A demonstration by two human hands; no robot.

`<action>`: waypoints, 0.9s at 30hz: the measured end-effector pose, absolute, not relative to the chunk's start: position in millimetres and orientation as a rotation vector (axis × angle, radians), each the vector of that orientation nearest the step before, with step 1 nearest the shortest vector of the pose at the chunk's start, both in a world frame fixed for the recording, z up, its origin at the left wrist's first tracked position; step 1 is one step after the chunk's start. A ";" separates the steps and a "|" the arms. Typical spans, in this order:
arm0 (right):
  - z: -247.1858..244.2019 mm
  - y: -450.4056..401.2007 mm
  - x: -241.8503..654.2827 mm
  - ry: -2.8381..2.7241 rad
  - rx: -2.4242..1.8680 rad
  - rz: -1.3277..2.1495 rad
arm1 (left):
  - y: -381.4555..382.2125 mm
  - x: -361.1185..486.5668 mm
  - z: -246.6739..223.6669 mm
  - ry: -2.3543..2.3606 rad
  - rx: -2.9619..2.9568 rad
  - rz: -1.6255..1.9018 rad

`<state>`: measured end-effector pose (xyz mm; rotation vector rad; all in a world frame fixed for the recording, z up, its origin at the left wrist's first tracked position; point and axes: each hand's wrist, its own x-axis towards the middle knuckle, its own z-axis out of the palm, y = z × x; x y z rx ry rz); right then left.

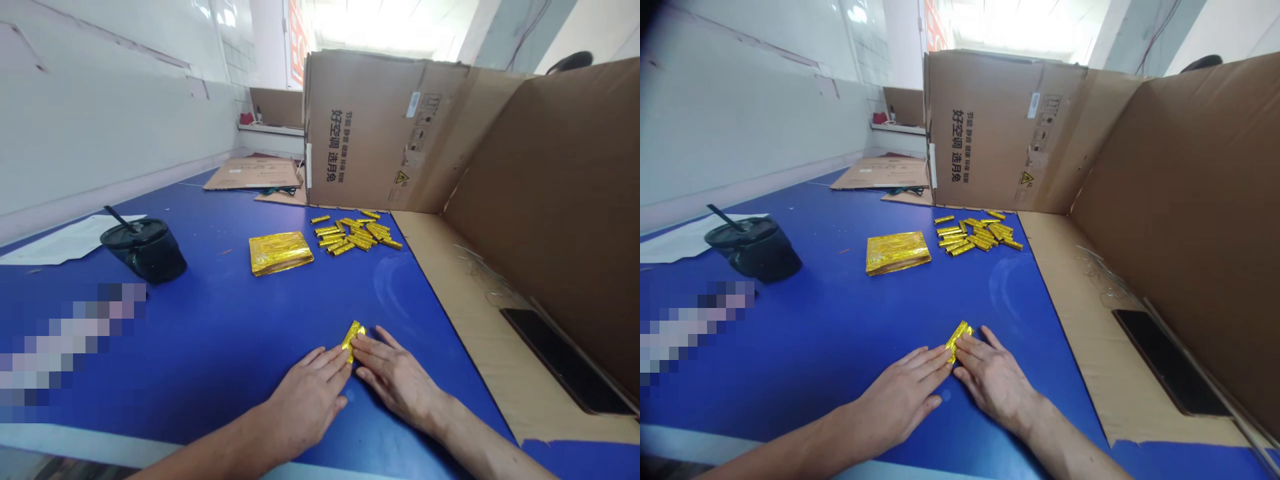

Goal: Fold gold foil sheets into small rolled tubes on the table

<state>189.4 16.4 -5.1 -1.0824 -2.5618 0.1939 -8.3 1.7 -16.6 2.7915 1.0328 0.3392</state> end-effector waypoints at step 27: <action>-6.5 -5.0 193.5 -2.541 -1.137 -0.011 | 17.8 -19.8 -21.2 0.978 2.947 0.433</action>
